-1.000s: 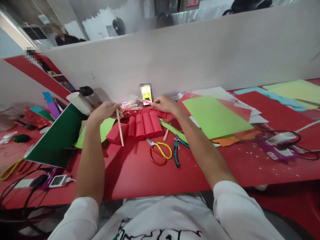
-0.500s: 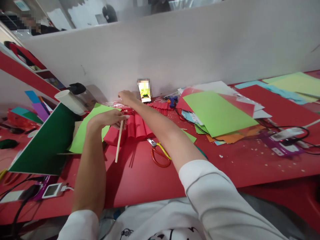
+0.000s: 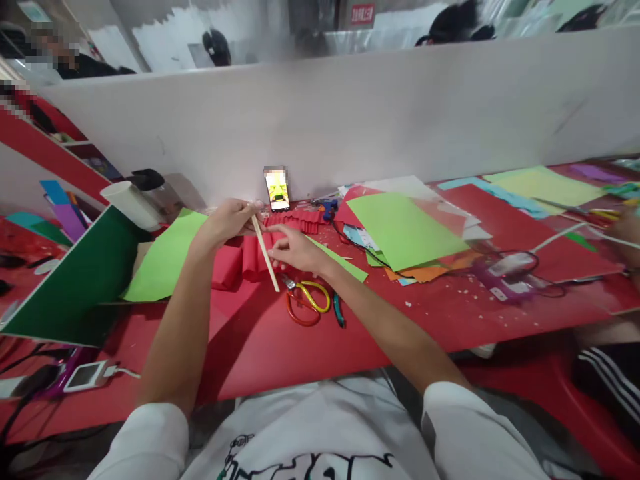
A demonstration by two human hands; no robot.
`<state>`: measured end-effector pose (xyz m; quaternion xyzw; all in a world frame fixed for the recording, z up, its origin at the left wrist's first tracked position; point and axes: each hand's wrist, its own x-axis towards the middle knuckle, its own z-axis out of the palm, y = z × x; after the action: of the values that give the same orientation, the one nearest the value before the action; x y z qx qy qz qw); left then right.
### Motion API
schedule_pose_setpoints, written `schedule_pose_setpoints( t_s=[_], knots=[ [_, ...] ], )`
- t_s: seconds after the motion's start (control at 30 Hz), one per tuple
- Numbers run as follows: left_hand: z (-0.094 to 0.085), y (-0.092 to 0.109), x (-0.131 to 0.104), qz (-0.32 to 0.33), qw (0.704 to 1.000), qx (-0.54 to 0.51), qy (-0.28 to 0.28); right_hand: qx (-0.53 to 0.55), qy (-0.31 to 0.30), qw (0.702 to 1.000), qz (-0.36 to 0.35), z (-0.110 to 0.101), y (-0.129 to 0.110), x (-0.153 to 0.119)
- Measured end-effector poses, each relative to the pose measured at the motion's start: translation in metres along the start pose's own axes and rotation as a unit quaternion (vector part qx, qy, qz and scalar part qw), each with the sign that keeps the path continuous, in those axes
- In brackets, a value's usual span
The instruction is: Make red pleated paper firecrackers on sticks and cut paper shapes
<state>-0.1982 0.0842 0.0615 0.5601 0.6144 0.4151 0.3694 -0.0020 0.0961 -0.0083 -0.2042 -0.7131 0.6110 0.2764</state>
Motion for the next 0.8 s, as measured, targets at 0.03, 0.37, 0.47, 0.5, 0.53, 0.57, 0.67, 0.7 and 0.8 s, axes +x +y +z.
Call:
schedule_pose_setpoints(
  t_s=[0.03, 0.37, 0.47, 0.5, 0.53, 0.57, 0.67, 0.7, 0.8],
  knots=[
    [0.009, 0.004, -0.001, 0.008, 1.0, 0.009, -0.005, 0.023, 0.014, 1.0, 0.004, 0.001, 0.003, -0.006],
    [0.05, 0.013, -0.006, 0.106, 0.987, 0.107, 0.06, 0.022, 0.051, 0.998, -0.021, -0.013, 0.006, -0.025],
    [0.044, 0.017, -0.007, 0.116, 0.985, 0.086, 0.089, -0.051, 0.064, 0.997, -0.016, -0.026, 0.002, -0.031],
    [0.039, 0.02, -0.008, 0.126, 0.982, 0.084, 0.109, -0.07, 0.072, 0.995, -0.013, -0.032, 0.0, -0.034],
    [0.034, 0.024, -0.011, 0.138, 0.978, 0.089, 0.131, -0.09, 0.08, 0.993, -0.009, -0.039, -0.002, -0.036],
    [0.028, 0.028, -0.014, 0.152, 0.972, 0.099, 0.153, -0.117, 0.088, 0.989, -0.002, -0.047, -0.003, -0.038],
    [0.013, 0.028, -0.031, 0.157, 0.966, 0.134, 0.153, -0.27, 0.151, 0.95, 0.035, -0.069, -0.003, -0.041],
    [0.011, 0.023, -0.037, 0.144, 0.971, 0.143, 0.13, -0.336, 0.172, 0.925, 0.053, -0.075, -0.001, -0.041],
    [0.017, -0.009, -0.056, 0.085, 0.983, 0.162, 0.021, -0.499, 0.173, 0.842, 0.108, -0.087, 0.009, -0.039]
  ],
)
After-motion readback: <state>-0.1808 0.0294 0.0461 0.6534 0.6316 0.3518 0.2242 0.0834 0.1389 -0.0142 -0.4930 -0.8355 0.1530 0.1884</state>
